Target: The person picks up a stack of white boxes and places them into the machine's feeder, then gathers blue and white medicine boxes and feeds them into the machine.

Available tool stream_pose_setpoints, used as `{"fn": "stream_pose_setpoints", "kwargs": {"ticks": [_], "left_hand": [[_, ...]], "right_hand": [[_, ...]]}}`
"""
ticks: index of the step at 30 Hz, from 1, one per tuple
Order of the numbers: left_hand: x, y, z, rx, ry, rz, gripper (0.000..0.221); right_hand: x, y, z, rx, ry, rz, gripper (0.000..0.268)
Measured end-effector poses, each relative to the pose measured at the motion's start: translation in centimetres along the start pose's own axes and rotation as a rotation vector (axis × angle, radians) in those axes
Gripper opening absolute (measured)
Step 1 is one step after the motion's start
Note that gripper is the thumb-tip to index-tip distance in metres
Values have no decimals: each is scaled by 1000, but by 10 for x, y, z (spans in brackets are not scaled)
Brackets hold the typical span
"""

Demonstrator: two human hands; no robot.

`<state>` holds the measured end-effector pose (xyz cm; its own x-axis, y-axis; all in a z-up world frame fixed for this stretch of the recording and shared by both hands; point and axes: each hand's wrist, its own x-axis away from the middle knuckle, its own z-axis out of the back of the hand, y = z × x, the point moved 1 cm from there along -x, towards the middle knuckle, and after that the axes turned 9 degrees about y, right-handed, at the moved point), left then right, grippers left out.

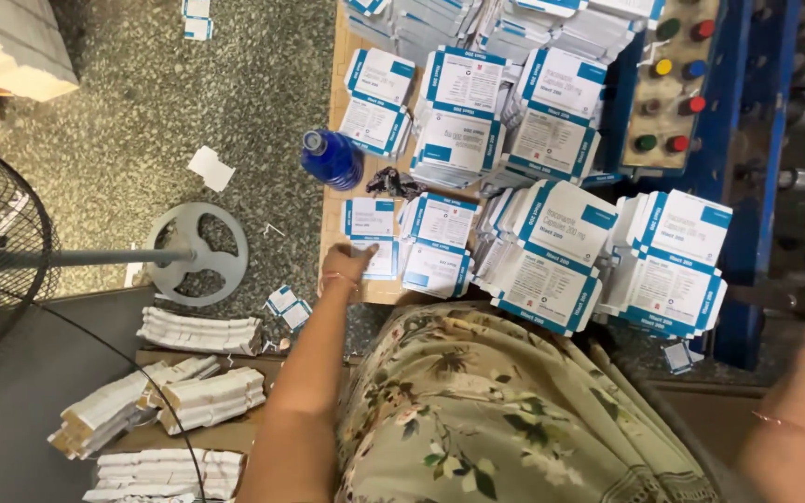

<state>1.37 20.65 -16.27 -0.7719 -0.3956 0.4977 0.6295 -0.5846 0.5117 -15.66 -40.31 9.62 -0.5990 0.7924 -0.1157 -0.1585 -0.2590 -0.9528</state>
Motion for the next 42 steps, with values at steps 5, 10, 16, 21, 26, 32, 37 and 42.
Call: {"fn": "stream_pose_setpoints", "kwargs": {"ticks": [5,10,16,21,26,32,37,42], "left_hand": [[17,34,7,-98,28,103,57],[10,15,-10,188,-21,-73,53],[53,62,84,-110,-40,-479,50],[119,161,145,-531,-72,-884,30],[134,227,115,-1229,-118,-1303,25],[148,238,15,-1457,-280,-1645,32],[114,218,-43,-1279,-289,-1836,30],[98,191,-24,-960,-248,-1887,33]], "right_hand": [[-42,106,52,-109,58,-33,28],[-29,80,37,92,102,362,23],[-25,69,30,112,121,382,25],[-24,72,28,48,108,385,24],[-20,50,20,98,150,306,26],[2,-34,-11,346,219,216,26],[-13,57,32,509,173,475,31],[-11,73,37,520,191,488,34]]}}
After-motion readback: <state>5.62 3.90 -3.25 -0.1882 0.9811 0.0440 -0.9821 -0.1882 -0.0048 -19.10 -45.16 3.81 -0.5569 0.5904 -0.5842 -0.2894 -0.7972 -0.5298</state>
